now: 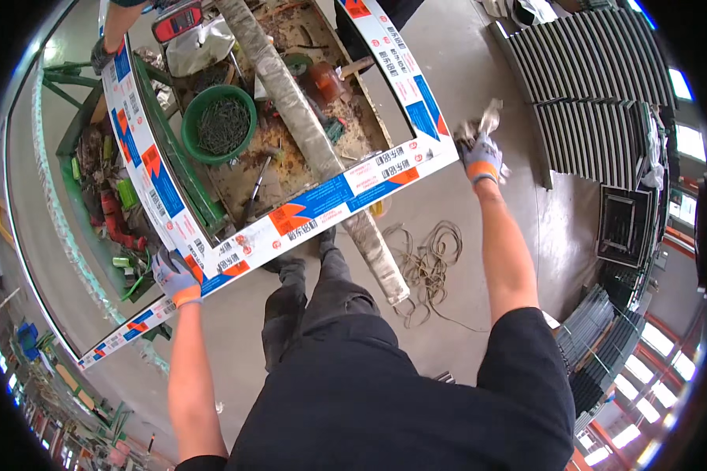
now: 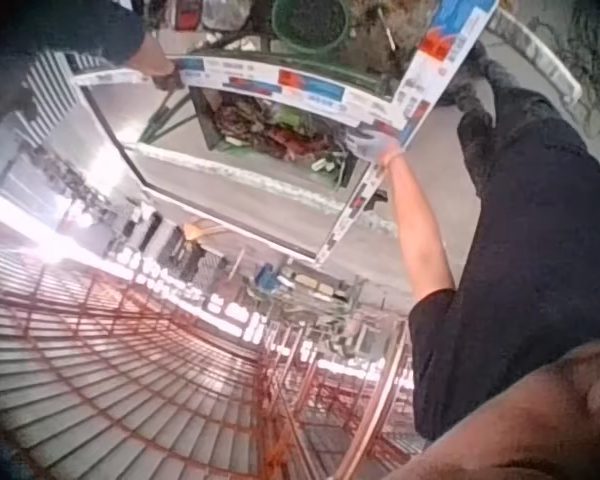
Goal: Assembling and securing components of a metal window frame using a mallet and a power drill.
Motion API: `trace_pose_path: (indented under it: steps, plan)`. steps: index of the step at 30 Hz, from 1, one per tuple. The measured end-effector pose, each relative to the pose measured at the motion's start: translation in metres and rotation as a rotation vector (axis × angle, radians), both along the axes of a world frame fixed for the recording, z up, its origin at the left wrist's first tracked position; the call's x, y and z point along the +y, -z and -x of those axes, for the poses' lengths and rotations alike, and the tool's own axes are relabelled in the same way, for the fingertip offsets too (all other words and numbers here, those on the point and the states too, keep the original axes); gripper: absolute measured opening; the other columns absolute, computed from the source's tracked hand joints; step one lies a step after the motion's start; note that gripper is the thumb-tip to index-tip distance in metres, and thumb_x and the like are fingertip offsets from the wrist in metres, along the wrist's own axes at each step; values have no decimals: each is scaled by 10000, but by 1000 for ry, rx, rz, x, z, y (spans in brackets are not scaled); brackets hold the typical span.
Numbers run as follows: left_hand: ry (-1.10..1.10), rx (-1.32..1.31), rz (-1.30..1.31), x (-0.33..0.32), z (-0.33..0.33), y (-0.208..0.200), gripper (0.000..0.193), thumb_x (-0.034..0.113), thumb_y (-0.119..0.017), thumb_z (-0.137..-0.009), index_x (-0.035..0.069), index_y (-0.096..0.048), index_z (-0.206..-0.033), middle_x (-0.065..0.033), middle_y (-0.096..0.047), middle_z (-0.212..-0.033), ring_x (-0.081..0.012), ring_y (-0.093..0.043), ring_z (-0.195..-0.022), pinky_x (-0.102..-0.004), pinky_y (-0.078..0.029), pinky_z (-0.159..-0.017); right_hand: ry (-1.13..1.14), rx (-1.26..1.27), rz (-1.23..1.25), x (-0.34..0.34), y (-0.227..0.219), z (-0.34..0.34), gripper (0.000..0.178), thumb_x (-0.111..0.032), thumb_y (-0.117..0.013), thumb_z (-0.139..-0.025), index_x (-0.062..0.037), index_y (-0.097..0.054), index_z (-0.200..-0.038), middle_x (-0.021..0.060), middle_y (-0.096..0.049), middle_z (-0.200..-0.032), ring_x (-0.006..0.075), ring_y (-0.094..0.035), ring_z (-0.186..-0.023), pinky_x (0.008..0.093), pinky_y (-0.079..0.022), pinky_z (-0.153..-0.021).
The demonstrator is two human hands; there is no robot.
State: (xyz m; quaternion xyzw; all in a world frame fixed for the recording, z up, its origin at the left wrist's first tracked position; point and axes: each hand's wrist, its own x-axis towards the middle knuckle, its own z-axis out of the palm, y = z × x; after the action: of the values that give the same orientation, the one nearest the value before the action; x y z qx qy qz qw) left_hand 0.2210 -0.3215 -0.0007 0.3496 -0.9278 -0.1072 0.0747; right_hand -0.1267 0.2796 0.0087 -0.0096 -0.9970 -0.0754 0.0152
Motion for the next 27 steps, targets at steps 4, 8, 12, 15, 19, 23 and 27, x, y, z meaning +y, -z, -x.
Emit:
trace_pose_path:
  steps: [4, 8, 12, 15, 19, 23, 27]
  plan:
    - [47, 118, 183, -1, 0, 12, 308, 216, -501, -955, 4, -571, -1167, -221, -567, -1173, -399, -513, -1112, -463, -402, -968, 220, 357, 1061, 83, 29, -24, 249, -200, -672, -874, 7, -618, -1001, 119, -689, -910, 240, -671, -777, 355, -528, -728]
    - [-4, 27, 76, -3, -3, 0, 325, 207, -488, -958, -4, -560, -1195, -228, -560, -1206, -398, -510, -1130, -468, -395, -986, -274, 93, 614, -77, -48, -64, 447, -213, -749, -740, -40, -610, -1129, 156, -578, -1154, 327, -539, -1086, 421, -431, -926]
    - [21, -7, 106, -1, 2, 1, 322, 201, -479, -964, -7, -561, -1196, -232, -565, -1210, -399, -513, -1136, -461, -398, -986, 34, 194, 517, -116, -27, -53, 606, -359, -791, -700, -50, -564, -1169, 187, -480, -1339, 400, -412, -1251, 485, -303, -1071]
    - [10, 15, 106, -6, -8, 7, 335, 204, -477, -969, 6, -557, -1227, -235, -558, -1231, -402, -504, -1157, -459, -396, -991, 144, 278, 609, -110, -19, -29, 447, -310, -776, -727, -99, -616, -1087, 196, -505, -1332, 387, -444, -1244, 481, -327, -1061]
    - [4, -12, 85, -3, -6, 5, 350, 214, -480, -972, 19, -544, -1256, -231, -545, -1257, -403, -500, -1167, -453, -395, -999, -258, 88, 798, -81, -17, -39, 264, -204, -772, -727, -121, -657, -950, 140, -646, -1082, 358, -533, -1141, 449, -435, -959]
    - [-1, 15, 108, -1, -2, 0, 344, 211, -473, -975, 8, -545, -1244, -229, -538, -1270, -399, -502, -1168, -450, -396, -997, -331, -150, 966, -83, -48, -40, 188, -150, -799, -683, -117, -675, -821, 108, -646, -992, 320, -559, -1034, 417, -447, -933]
    - [12, 25, 108, -3, 3, 2, 340, 212, -464, -978, -1, -551, -1229, -229, -546, -1256, -394, -503, -1165, -449, -397, -995, 263, 83, 636, -122, -43, -32, 324, -295, -804, -707, -86, -655, -904, 134, -629, -962, 317, -611, -920, 405, -492, -832]
